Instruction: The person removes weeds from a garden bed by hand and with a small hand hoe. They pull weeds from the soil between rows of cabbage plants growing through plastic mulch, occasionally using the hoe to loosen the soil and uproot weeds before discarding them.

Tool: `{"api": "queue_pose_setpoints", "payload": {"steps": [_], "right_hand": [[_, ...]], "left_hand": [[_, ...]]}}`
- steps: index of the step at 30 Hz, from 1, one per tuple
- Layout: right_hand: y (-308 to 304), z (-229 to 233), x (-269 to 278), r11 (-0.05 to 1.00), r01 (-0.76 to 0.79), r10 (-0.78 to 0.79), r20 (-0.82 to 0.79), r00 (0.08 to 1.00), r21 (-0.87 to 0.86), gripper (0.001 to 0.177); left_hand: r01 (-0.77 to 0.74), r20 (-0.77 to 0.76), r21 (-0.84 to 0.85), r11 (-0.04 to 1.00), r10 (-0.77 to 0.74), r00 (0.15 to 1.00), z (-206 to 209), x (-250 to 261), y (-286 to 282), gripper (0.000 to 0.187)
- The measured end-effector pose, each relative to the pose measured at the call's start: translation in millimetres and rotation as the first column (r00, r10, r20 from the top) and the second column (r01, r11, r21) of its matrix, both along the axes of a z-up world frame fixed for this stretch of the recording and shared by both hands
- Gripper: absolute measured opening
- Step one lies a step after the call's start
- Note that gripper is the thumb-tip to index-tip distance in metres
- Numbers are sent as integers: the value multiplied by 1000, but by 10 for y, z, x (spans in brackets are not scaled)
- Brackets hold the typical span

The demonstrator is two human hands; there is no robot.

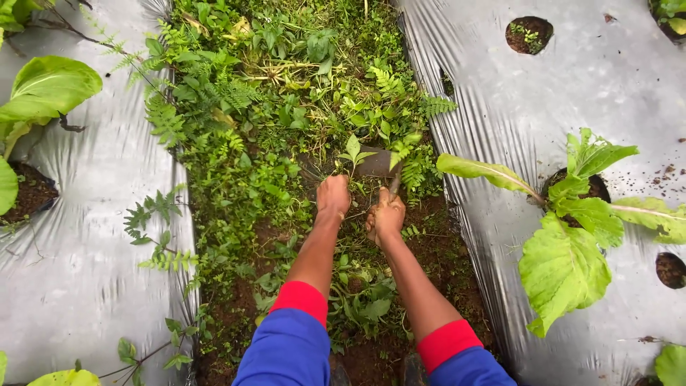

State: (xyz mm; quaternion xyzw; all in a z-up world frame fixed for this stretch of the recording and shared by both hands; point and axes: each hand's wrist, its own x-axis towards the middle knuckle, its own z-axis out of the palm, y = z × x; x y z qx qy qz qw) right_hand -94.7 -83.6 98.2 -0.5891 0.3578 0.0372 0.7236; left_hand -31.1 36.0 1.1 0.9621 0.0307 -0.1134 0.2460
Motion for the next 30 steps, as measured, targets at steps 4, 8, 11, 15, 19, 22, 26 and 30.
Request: {"api": "queue_pose_setpoints", "payload": {"steps": [4, 8, 11, 15, 19, 22, 26, 30], "right_hand": [[80, 25, -50, 993, 105, -103, 35, 994, -59, 27], [26, 11, -59, 989, 32, -31, 3, 1000, -147, 25], [56, 83, -84, 991, 97, -93, 42, 995, -96, 27], [78, 114, -87, 993, 7, -8, -8, 1000, -117, 26], [101, 134, -97, 991, 121, -117, 59, 991, -60, 27], [106, 195, -101, 991, 38, -37, 15, 999, -129, 26], [70, 100, -54, 991, 80, -78, 23, 997, -102, 27], [36, -221, -81, 985, -24, 24, -1, 1000, -170, 27]], "left_hand": [[-17, 10, 19, 1000, 17, 1000, -57, 29, 10, 19], [-24, 5, 0, 1000, 24, 1000, -181, 14, 13, 18], [-65, -3, -42, 997, 65, 998, -146, -9, 55, 17], [-128, -4, -62, 990, 128, 992, -310, 66, 139, 14], [-174, -24, -133, 976, 173, 985, 24, -53, 269, 21], [-195, -23, -228, 954, 195, 981, 220, -48, 373, 28], [-262, -73, -332, 906, 252, 965, 494, -77, 464, 38], [-264, -198, -424, 866, 195, 961, 42, -65, 645, 28]]}}
